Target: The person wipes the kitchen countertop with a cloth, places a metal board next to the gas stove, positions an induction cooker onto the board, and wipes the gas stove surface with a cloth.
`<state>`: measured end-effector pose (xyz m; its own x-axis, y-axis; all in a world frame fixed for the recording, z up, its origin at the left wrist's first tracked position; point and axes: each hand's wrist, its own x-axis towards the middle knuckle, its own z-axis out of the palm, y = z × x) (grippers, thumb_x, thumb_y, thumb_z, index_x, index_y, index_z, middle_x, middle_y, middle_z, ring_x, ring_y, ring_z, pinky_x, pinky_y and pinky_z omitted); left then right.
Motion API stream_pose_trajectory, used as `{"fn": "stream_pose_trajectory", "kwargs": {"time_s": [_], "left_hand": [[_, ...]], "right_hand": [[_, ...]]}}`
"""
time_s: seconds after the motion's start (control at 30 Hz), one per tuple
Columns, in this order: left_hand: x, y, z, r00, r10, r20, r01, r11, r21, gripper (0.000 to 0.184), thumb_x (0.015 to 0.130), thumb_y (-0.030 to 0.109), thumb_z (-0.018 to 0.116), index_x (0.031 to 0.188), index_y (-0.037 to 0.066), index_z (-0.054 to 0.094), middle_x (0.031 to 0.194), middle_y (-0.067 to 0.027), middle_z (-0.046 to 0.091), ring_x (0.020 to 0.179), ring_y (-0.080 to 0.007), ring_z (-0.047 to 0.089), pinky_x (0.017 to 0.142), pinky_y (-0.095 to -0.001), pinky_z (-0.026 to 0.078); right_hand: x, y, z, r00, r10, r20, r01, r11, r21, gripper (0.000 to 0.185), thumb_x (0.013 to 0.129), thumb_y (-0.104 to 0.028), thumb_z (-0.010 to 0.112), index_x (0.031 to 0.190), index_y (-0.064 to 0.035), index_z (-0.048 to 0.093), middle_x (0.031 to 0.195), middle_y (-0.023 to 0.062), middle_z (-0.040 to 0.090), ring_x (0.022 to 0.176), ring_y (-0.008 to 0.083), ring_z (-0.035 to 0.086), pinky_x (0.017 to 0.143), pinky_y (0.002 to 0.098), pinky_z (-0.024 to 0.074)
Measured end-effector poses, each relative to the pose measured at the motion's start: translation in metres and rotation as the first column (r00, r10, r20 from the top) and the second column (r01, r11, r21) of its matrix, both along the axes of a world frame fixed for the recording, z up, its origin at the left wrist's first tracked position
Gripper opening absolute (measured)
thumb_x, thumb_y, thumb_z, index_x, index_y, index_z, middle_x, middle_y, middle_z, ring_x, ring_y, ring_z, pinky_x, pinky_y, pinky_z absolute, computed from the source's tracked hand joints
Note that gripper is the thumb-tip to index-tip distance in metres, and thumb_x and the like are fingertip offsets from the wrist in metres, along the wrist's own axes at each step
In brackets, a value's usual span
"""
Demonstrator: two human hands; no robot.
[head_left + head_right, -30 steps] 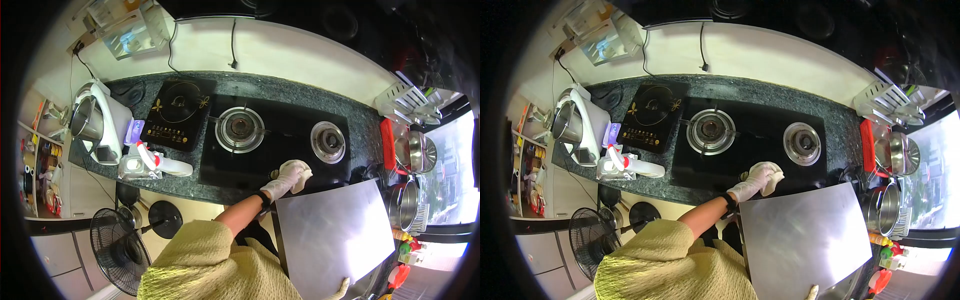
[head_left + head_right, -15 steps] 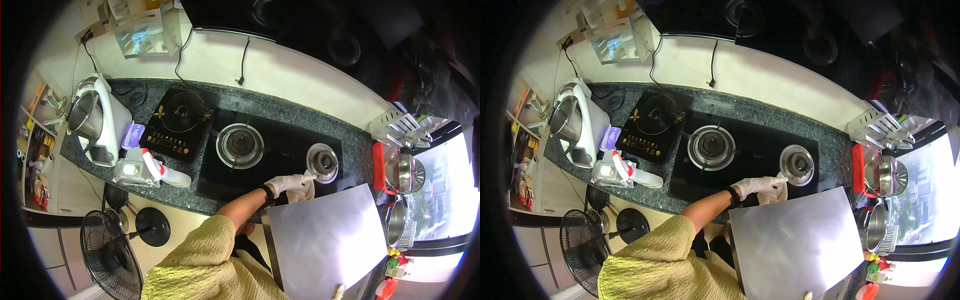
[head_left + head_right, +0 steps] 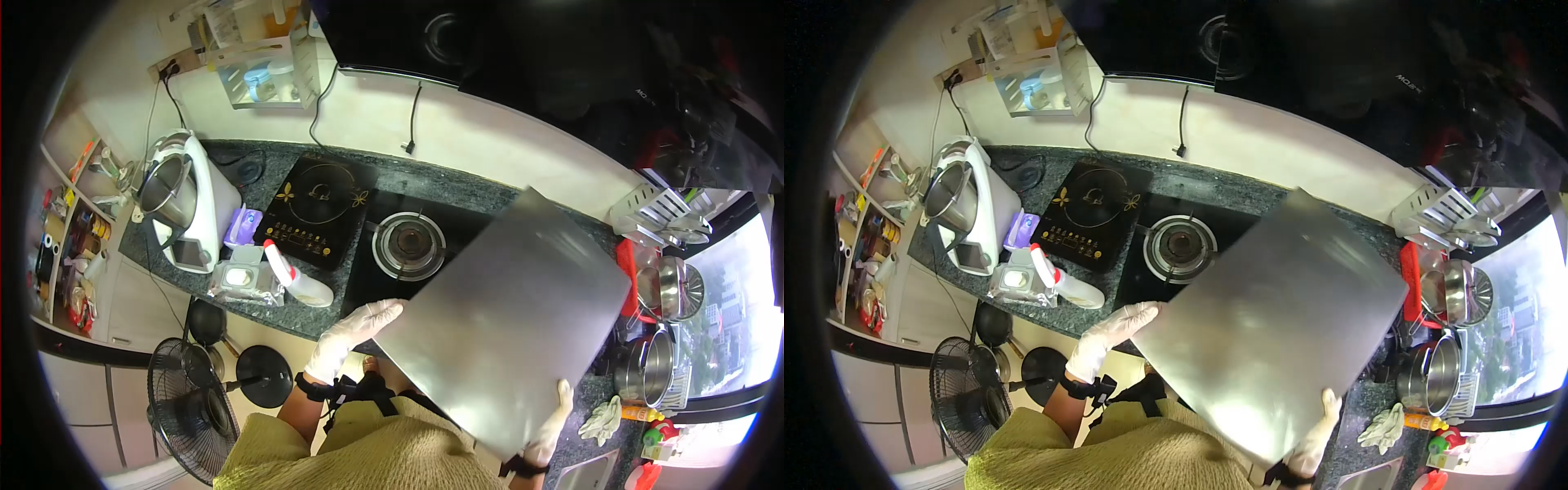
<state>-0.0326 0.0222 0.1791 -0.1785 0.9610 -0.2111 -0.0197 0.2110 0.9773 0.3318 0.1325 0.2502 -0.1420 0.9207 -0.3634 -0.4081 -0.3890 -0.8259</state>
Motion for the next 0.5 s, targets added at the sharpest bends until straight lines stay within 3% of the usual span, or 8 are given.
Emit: {"fn": "stream_pose_trajectory", "kwargs": {"time_s": [0.07, 0.17, 0.27, 0.37, 0.43, 0.5], "left_hand": [[0.004, -0.008, 0.0, 0.983, 0.181, 0.023, -0.179, 0.982, -0.051, 0.05, 0.098, 0.041, 0.053, 0.13, 0.003, 0.055, 0.118, -0.0044, 0.064, 0.109, -0.0122, 0.055, 0.098, -0.0261, 0.041], [-0.004, -0.001, -0.025, 0.93, 0.366, -0.024, -0.367, 0.928, -0.065, 0.046, 0.097, 0.039, 0.057, 0.122, 0.001, 0.059, 0.113, -0.0041, 0.066, 0.102, -0.0105, 0.056, 0.092, -0.0249, 0.043], [-0.003, -0.002, -0.078, 0.741, 0.631, -0.228, -0.651, 0.759, -0.018, 0.05, 0.095, 0.044, 0.058, 0.12, 0.0, 0.06, 0.112, -0.0146, 0.068, 0.107, -0.0232, 0.062, 0.094, -0.0321, 0.045], [-0.012, -0.007, -0.104, 0.644, 0.738, -0.202, -0.751, 0.66, 0.019, 0.045, 0.095, 0.042, 0.057, 0.115, 0.002, 0.063, 0.106, -0.0187, 0.068, 0.103, -0.0291, 0.064, 0.091, -0.0358, 0.048], [-0.016, -0.007, -0.077, 0.576, 0.743, -0.341, -0.773, 0.631, 0.069, 0.043, 0.097, 0.04, 0.053, 0.111, 0.002, 0.064, 0.103, -0.0223, 0.067, 0.103, -0.0361, 0.064, 0.089, -0.0387, 0.048], [-0.033, -0.003, -0.084, 0.571, 0.728, -0.378, -0.763, 0.641, 0.081, 0.045, 0.097, 0.043, 0.049, 0.11, 0.003, 0.065, 0.103, -0.0226, 0.067, 0.103, -0.0387, 0.063, 0.089, -0.0404, 0.048]], "right_hand": [[-0.03, 0.01, 0.017, 0.997, 0.07, 0.029, -0.069, 0.996, -0.056, 0.052, 0.083, -0.032, 0.064, 0.123, -0.0003, 0.052, 0.106, 0.0128, 0.06, 0.093, 0.0273, 0.061, 0.078, 0.0403, 0.0525], [-0.059, 0.029, 0.011, 0.975, 0.165, 0.151, -0.166, 0.986, -0.003, 0.053, 0.082, -0.031, 0.065, 0.124, -0.0018, 0.051, 0.108, 0.0124, 0.06, 0.093, 0.0257, 0.061, 0.078, 0.0399, 0.0523], [-0.067, 0.071, -0.052, 0.924, 0.383, -0.007, -0.383, 0.923, 0.031, 0.055, 0.082, -0.03, 0.066, 0.127, -0.0035, 0.05, 0.11, 0.0113, 0.059, 0.096, 0.0233, 0.06, 0.08, 0.039, 0.0514], [-0.089, 0.099, -0.089, 0.893, 0.45, -0.024, -0.447, 0.89, 0.089, 0.052, 0.082, -0.033, 0.067, 0.124, -0.0044, 0.052, 0.11, 0.0085, 0.06, 0.097, 0.0203, 0.059, 0.082, 0.0351, 0.0499], [-0.104, 0.12, -0.112, 0.885, 0.465, -0.028, -0.462, 0.883, 0.085, 0.057, 0.081, -0.027, 0.069, 0.128, -0.0011, 0.049, 0.114, 0.0082, 0.059, 0.1, 0.0194, 0.058, 0.084, 0.0347, 0.0493], [-0.116, 0.131, -0.119, 0.912, 0.408, 0.044, -0.408, 0.913, -0.012, 0.061, 0.08, -0.027, 0.072, 0.128, 0.0019, 0.048, 0.112, 0.0084, 0.06, 0.098, 0.0188, 0.059, 0.083, 0.0339, 0.0496]]}}
